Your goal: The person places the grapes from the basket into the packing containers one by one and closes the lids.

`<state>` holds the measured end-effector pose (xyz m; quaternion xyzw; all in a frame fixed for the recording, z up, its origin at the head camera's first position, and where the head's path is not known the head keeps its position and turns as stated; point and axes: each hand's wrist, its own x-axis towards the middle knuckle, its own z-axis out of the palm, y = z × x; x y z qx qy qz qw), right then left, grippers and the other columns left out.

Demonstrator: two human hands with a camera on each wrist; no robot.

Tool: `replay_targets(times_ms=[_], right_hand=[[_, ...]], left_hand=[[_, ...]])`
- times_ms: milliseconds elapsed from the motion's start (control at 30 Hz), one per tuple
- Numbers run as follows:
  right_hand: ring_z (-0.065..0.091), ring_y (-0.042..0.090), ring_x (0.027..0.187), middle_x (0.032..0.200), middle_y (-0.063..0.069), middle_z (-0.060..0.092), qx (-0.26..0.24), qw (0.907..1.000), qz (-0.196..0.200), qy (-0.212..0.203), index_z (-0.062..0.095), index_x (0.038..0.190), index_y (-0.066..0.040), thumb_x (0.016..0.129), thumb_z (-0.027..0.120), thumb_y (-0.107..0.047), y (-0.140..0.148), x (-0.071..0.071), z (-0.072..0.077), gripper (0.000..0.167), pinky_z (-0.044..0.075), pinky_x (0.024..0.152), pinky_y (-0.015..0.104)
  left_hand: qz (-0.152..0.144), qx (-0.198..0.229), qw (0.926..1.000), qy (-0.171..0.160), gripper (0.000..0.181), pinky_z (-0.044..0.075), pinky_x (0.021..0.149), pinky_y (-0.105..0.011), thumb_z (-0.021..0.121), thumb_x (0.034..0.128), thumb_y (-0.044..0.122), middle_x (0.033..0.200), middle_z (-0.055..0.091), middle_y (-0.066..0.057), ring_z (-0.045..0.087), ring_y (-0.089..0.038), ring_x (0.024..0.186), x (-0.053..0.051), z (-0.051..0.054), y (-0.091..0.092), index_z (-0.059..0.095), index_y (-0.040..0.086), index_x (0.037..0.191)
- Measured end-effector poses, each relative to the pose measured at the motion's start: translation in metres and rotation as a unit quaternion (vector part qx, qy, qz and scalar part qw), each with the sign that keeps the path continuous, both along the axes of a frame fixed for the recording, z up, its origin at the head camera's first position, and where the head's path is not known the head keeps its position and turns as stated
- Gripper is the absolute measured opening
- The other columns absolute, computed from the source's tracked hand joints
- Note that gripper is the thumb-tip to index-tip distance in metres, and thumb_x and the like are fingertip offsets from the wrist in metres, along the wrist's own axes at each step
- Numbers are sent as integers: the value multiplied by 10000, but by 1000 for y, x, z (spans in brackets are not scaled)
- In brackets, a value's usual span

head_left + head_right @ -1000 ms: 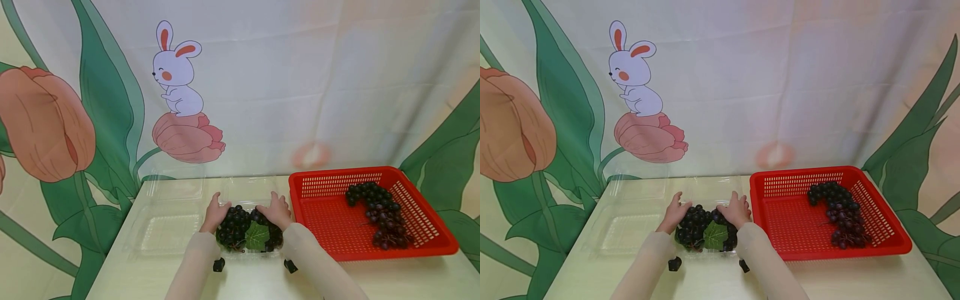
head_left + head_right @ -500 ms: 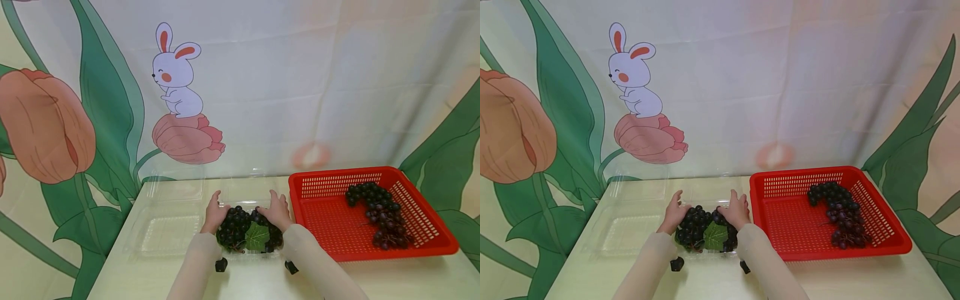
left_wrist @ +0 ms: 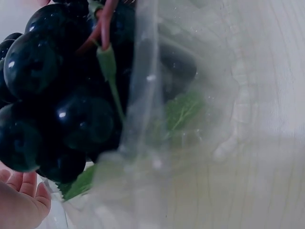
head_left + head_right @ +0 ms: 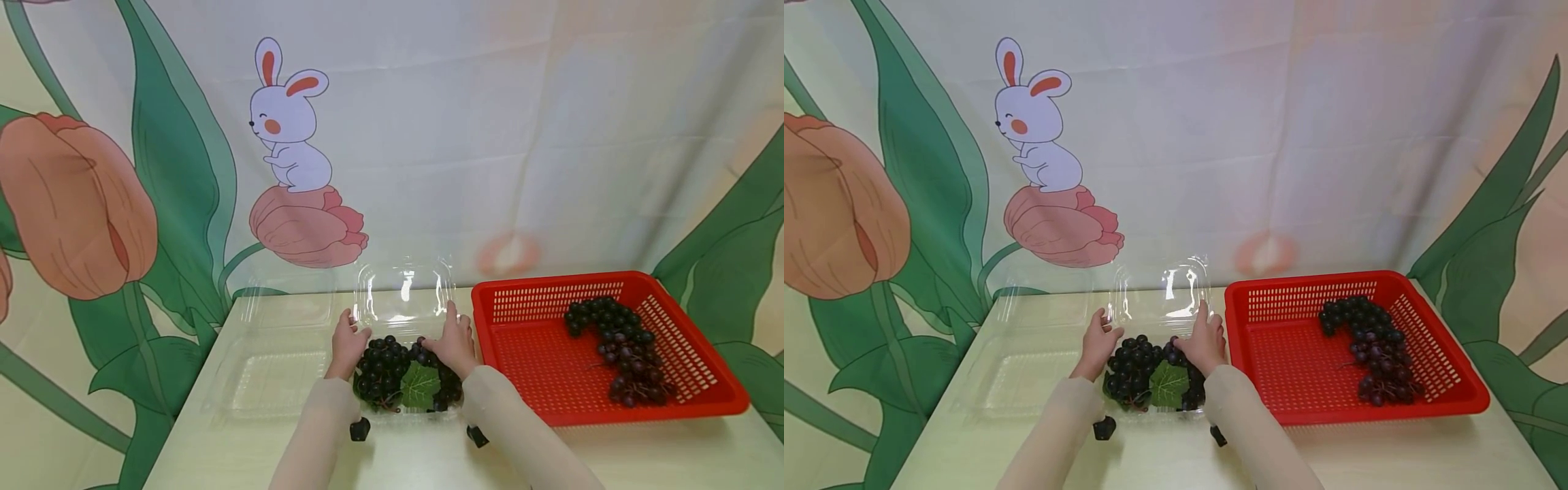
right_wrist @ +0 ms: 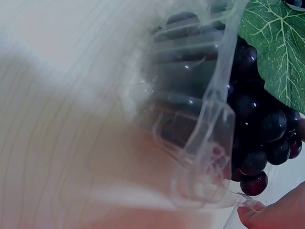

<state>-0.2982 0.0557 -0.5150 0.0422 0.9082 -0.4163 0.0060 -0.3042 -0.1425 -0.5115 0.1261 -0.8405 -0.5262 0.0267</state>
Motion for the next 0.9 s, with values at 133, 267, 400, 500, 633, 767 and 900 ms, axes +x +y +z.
replay_targets(times_ms=[133,267,400,500,633,767,900], right_hand=[[338,401,1194,1333,250,266,-106,9999,-51,-72,80,1424,-140,687,749,-279,1,0,0,1005,330,951,520],[365,388,1162,1301,244,292,-115,9999,-120,-28,53,1427,-144,676,759,-265,1,-1,0,1038,347,942,510],[401,387,1124,1279,240,307,-59,9998,-210,49,20,1427,-157,667,765,-257,0,-1,0,1070,362,931,499],[383,400,1151,1315,242,279,68,9997,-177,134,9,1428,-158,673,761,-253,-1,-1,2,1070,347,943,506],[349,385,1195,1345,230,258,358,9984,-137,412,24,1430,-158,676,757,-253,0,-2,6,1056,335,957,503],[369,365,1183,1344,219,263,384,9964,-112,748,22,1430,-155,684,749,-234,2,-4,11,1044,361,941,483],[359,366,1190,1348,227,262,67,9938,-11,1112,12,1428,-123,706,729,-192,3,-5,20,1020,367,942,479]], left_hand=[[6,-105,9999,-60,662,378,927,-442,542,806,114,1241,459,-167,434,-319,1148,-2,1,-2,231,15,1382],[-40,-164,9998,-39,631,387,900,-438,553,812,131,1184,483,-161,452,-298,1094,-2,3,-4,278,49,1375],[-61,-127,9999,15,598,398,865,-438,563,808,132,1150,488,-168,463,-293,1050,-4,4,-6,323,72,1352],[-49,-22,10000,-26,578,395,869,-441,563,808,140,1166,485,-161,459,-290,1060,-4,5,-6,338,90,1338],[-68,80,9999,-36,555,378,897,-446,560,814,139,1199,474,-156,440,-296,1094,-3,7,-6,347,90,1324],[-72,101,9999,52,539,360,918,-451,554,816,119,1213,471,-163,423,-306,1115,-2,11,-6,352,67,1313],[-84,131,9997,165,545,349,931,-448,553,810,111,1213,470,-163,416,-309,1122,-2,16,-7,348,60,1313]])
